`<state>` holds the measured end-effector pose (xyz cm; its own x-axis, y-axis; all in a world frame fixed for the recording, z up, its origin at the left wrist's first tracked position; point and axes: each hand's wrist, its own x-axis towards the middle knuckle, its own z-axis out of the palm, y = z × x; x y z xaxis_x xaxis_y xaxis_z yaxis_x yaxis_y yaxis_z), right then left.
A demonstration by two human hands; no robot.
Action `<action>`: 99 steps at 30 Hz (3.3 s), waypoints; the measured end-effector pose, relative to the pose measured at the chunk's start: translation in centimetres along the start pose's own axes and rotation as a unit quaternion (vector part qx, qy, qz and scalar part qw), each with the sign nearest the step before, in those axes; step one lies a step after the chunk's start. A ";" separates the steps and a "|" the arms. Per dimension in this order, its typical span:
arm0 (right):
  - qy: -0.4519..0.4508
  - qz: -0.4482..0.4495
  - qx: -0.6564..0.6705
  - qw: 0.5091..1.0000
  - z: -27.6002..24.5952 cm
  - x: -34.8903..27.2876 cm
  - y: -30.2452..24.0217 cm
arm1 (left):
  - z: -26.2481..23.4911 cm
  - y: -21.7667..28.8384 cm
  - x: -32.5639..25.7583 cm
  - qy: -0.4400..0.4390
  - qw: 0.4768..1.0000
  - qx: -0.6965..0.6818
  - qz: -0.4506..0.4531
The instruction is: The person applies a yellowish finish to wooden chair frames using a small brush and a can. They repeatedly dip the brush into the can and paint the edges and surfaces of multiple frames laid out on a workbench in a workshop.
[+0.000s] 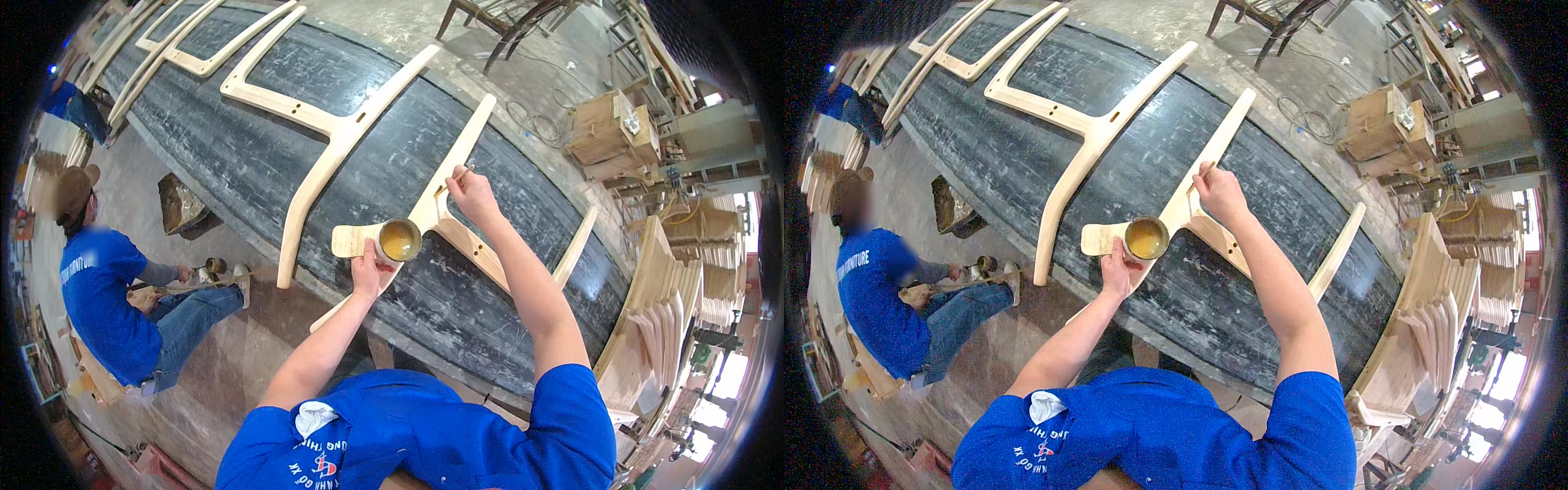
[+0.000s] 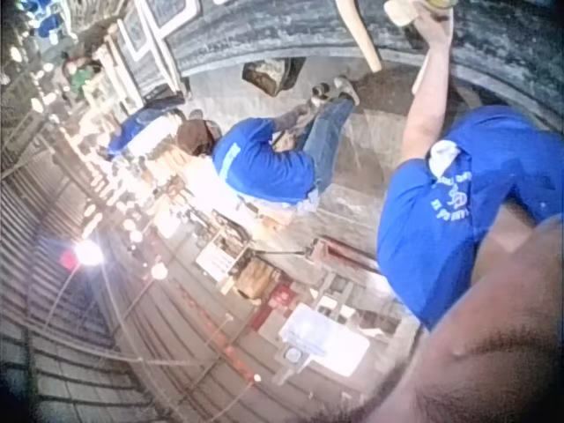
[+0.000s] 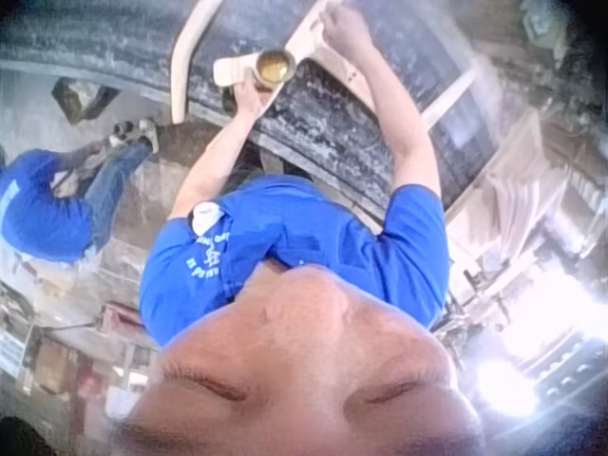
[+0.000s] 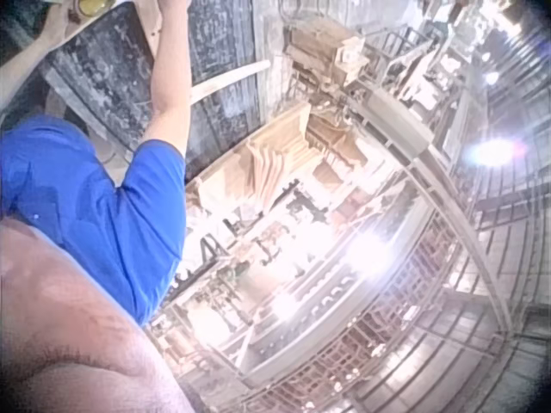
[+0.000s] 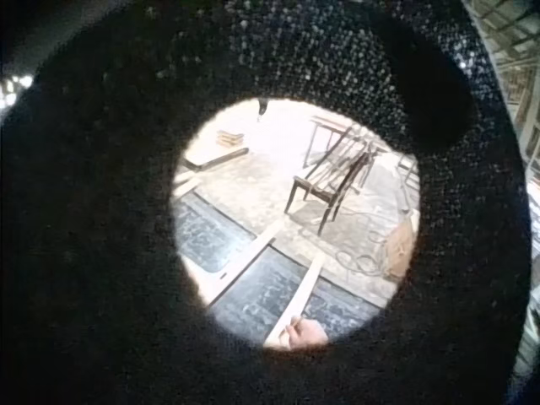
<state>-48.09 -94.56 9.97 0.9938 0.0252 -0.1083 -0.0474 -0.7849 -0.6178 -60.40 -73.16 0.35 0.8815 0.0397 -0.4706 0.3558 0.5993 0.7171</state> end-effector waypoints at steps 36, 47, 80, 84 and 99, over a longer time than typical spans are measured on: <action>0.203 -0.141 0.563 0.789 -9.9 -20.2 1.7 | 14.3 7.9 -7.2 -0.132 0.850 0.320 0.397; 0.185 0.110 0.719 0.660 -8.1 -19.5 5.3 | 15.9 2.5 -5.9 -0.132 0.921 0.219 0.293; 0.179 0.039 0.202 0.962 -4.7 -16.9 12.1 | 4.8 -6.6 -4.3 0.046 0.996 0.058 -0.040; 0.153 0.013 0.169 0.974 -4.1 -16.2 11.8 | 4.1 -6.6 -5.3 0.065 0.996 0.050 -0.046; 0.122 0.013 0.124 0.985 -5.0 -14.8 11.7 | 3.0 -8.0 -7.2 0.057 0.997 0.047 -0.025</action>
<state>-62.88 -107.25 8.25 0.9851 -0.1662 0.0439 -0.0672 -0.6071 -0.7918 -68.64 -80.61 -0.45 0.8222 0.1058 -0.5593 0.4311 0.5259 0.7332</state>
